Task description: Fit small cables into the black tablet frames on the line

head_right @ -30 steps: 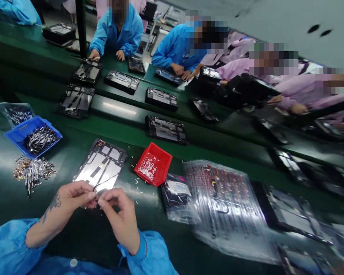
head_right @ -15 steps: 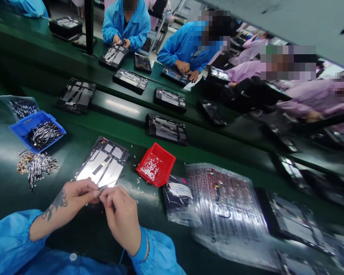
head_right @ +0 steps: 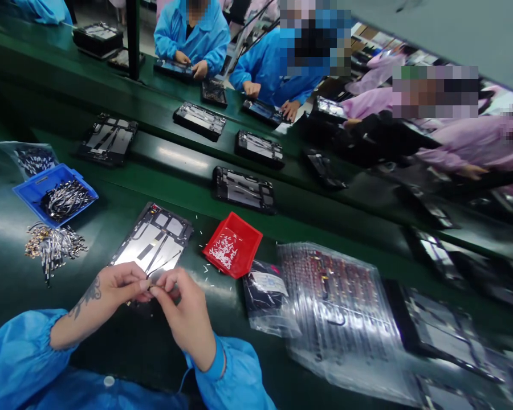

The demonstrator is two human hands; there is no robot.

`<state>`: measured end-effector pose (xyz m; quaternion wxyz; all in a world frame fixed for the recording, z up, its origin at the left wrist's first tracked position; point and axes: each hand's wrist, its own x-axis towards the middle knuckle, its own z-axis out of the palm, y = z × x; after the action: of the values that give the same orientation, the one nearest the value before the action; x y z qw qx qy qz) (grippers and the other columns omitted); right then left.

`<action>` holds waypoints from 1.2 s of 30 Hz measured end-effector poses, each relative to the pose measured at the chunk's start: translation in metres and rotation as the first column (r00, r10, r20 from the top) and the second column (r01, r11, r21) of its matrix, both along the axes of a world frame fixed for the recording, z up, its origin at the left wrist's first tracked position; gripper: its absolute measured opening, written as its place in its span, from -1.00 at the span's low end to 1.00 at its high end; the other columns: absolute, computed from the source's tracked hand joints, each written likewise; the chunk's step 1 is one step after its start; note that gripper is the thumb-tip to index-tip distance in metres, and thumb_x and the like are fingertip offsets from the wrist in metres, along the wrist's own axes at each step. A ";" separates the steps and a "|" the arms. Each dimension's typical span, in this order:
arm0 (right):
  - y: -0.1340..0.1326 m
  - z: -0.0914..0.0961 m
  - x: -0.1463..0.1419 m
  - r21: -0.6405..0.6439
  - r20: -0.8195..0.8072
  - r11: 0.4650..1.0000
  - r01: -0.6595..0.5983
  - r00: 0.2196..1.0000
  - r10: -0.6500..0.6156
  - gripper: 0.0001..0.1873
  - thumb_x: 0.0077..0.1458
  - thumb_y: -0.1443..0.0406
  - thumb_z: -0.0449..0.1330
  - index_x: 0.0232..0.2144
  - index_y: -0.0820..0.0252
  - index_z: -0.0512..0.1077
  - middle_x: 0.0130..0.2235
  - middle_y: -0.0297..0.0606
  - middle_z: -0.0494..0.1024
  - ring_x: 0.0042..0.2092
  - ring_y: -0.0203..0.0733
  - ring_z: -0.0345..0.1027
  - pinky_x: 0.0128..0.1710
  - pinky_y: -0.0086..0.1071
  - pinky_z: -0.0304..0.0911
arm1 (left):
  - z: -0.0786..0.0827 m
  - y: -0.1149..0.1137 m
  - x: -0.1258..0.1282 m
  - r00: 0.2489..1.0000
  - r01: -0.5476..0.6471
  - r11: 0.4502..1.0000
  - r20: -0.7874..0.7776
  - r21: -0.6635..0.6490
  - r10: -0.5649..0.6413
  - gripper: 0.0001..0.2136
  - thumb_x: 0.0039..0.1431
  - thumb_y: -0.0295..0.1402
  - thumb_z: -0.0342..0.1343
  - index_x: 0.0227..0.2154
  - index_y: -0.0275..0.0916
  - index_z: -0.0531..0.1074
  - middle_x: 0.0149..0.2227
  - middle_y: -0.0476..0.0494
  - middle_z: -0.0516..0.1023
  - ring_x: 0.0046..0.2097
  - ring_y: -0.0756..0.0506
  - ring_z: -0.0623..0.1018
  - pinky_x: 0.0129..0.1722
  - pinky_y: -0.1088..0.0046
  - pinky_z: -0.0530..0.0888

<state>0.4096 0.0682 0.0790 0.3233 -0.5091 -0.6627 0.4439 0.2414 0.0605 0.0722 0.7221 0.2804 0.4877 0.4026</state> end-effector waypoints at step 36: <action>0.081 0.014 0.132 0.462 0.049 0.797 0.389 0.886 -0.461 -0.69 0.11 0.16 0.21 -0.14 0.19 0.41 -0.34 -0.25 0.52 -0.33 -0.21 0.42 -0.32 -0.35 0.34 | 0.006 0.110 0.137 0.937 0.305 0.854 -0.295 0.422 -0.189 -0.83 -0.01 -0.30 0.17 -0.47 -0.32 0.55 -0.43 -0.16 0.62 -0.35 -0.12 0.57 -0.28 0.40 0.47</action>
<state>0.5415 0.1493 0.0931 0.4675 -0.5922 -0.6374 0.1565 0.3788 0.1703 0.0780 0.6153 0.5516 0.4221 0.3728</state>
